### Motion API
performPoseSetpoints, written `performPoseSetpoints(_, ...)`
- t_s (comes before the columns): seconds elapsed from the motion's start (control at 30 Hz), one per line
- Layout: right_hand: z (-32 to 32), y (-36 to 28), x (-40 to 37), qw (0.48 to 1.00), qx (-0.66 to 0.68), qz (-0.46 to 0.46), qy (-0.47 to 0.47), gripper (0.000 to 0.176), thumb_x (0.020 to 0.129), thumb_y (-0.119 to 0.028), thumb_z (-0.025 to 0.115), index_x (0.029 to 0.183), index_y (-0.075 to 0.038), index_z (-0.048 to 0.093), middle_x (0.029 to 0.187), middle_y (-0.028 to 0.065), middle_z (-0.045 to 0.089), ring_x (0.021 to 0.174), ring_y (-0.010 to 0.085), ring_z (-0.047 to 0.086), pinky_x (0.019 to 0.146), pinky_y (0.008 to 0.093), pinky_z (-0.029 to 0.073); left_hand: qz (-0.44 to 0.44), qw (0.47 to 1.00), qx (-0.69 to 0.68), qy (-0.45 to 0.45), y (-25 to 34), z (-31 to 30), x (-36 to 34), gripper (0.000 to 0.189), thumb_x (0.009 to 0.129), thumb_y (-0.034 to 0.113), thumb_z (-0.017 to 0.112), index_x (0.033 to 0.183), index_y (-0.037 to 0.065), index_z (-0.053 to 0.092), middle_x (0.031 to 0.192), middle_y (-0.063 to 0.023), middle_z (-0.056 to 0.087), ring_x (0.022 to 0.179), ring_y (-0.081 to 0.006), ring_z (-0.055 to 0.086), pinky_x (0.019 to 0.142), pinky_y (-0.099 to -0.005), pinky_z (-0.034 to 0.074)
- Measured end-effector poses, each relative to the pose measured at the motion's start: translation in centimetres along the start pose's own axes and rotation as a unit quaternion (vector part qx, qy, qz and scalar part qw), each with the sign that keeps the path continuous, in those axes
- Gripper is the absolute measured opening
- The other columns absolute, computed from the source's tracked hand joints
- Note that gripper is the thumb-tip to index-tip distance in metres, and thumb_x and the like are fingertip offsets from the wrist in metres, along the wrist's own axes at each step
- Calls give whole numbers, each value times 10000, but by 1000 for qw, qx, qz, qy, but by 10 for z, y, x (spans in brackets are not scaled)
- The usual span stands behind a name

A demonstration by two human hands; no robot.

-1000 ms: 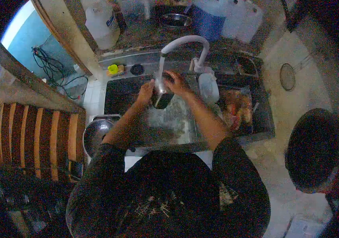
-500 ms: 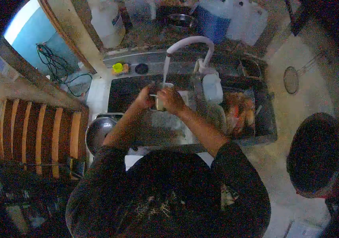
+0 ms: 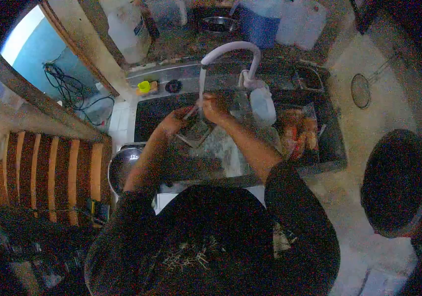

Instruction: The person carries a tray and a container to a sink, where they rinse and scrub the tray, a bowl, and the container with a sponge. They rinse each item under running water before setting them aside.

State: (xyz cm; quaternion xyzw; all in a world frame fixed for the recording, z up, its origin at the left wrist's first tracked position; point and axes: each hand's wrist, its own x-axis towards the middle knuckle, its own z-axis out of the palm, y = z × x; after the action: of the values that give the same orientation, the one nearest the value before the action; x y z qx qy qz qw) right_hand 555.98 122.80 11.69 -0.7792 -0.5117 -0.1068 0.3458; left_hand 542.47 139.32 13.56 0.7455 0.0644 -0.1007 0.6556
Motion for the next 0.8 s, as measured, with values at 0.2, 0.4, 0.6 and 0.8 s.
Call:
performPoseSetpoints(0.2,-59,-42,32,935,141,254,-202,267,821,-246,595,956,-16,605,910,83,603,866,201,562,768,332,446,81,988,-125,49,18,18,-30,517,747,-87,517,1249,24,458,1123,-77,580,1008,-168,547,875,-297,432)
performPoseSetpoints(0.4,-28,18,5,909,323,178,-195,209,829,-188,596,975,-42,567,876,14,563,830,121,501,745,285,414,160,975,-105,110,6,14,-36,461,774,-29,561,1224,18,470,1106,-72,587,995,-153,549,852,-283,437)
performPoseSetpoints(0.6,-47,-7,16,931,298,208,-21,156,824,-136,580,937,-37,538,849,28,561,821,141,514,731,295,416,59,962,-130,232,-25,8,-7,331,820,120,609,1113,7,504,982,-79,592,874,-168,582,783,-299,470)
performPoseSetpoints(0.8,-66,-32,3,971,144,164,99,174,779,-113,605,906,-21,532,762,101,563,708,226,548,651,344,435,-24,924,-350,154,-27,40,2,360,861,221,574,1098,-25,461,1024,-106,550,862,-237,597,750,-360,521)
